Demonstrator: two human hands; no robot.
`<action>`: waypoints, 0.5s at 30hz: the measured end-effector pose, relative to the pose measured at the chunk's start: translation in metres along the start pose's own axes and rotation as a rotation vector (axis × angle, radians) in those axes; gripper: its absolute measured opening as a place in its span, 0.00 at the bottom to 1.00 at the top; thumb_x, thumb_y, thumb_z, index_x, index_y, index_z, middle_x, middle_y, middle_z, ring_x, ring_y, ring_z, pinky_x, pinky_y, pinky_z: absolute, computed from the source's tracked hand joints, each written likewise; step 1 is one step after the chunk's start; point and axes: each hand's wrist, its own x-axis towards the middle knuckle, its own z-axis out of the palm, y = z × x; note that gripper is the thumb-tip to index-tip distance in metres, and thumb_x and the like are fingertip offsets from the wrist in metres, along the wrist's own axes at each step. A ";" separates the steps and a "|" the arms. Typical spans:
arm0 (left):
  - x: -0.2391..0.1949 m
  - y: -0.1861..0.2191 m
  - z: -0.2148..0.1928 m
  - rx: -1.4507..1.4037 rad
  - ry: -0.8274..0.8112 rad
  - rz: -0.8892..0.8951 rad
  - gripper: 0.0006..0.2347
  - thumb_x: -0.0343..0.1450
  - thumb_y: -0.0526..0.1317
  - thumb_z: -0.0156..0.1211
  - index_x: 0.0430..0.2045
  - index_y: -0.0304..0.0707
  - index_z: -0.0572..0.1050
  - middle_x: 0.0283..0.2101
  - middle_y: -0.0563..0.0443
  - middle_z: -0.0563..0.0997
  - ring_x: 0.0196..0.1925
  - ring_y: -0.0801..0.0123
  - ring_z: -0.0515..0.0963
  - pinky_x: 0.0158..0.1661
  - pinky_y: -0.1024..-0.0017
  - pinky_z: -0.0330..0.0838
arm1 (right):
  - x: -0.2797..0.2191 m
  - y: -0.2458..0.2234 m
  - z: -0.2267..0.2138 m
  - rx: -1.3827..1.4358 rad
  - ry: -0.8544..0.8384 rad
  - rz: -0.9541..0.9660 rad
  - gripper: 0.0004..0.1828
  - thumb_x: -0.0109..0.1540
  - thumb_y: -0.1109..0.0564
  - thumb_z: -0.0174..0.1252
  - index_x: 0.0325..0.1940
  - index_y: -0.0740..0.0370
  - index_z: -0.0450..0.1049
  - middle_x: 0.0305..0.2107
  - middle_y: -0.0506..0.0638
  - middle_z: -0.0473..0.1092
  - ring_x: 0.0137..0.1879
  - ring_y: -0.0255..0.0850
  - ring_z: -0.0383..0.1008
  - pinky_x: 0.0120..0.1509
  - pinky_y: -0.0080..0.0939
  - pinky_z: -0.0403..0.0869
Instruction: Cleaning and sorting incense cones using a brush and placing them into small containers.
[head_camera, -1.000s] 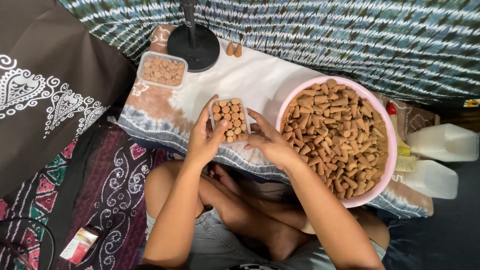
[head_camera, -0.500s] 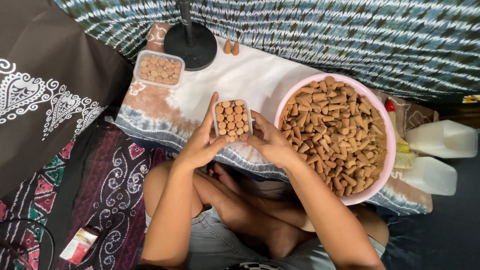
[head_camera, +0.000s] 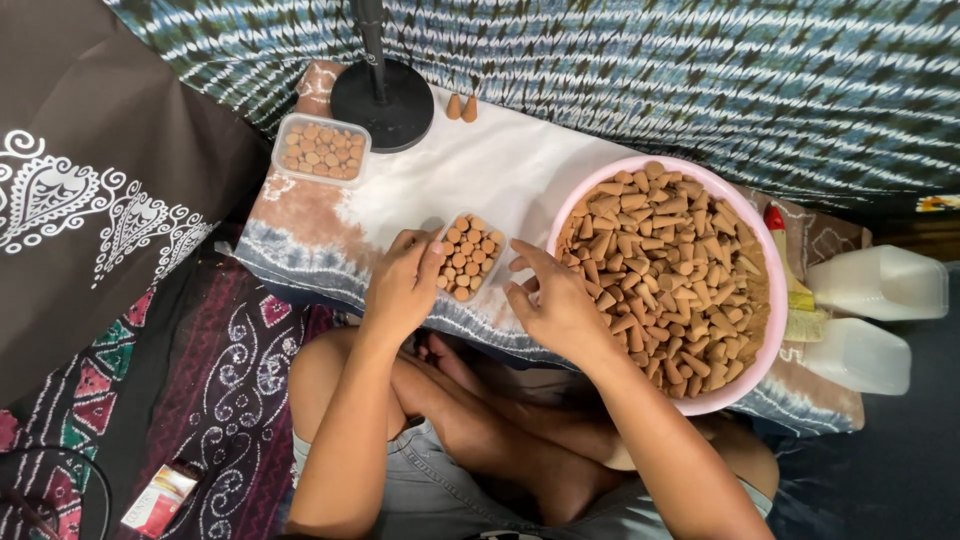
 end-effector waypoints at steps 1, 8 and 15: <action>0.000 0.007 -0.004 0.001 -0.001 0.004 0.17 0.79 0.50 0.41 0.61 0.58 0.74 0.46 0.55 0.76 0.38 0.56 0.83 0.37 0.60 0.81 | -0.005 0.000 -0.004 0.001 0.004 0.000 0.31 0.61 0.60 0.58 0.69 0.69 0.66 0.46 0.61 0.76 0.41 0.50 0.82 0.41 0.44 0.80; -0.003 0.038 -0.022 -0.216 0.030 -0.154 0.14 0.76 0.40 0.49 0.56 0.42 0.74 0.28 0.45 0.79 0.26 0.62 0.80 0.25 0.66 0.79 | -0.050 0.007 -0.037 0.012 0.201 -0.026 0.17 0.62 0.60 0.57 0.55 0.64 0.78 0.31 0.59 0.78 0.35 0.52 0.80 0.35 0.46 0.79; -0.029 0.068 -0.005 -0.623 -0.268 -0.355 0.29 0.76 0.32 0.41 0.74 0.43 0.41 0.23 0.29 0.81 0.20 0.56 0.83 0.20 0.70 0.82 | -0.102 0.090 -0.061 0.272 0.449 0.033 0.13 0.63 0.66 0.54 0.48 0.63 0.82 0.31 0.59 0.80 0.32 0.45 0.79 0.37 0.43 0.76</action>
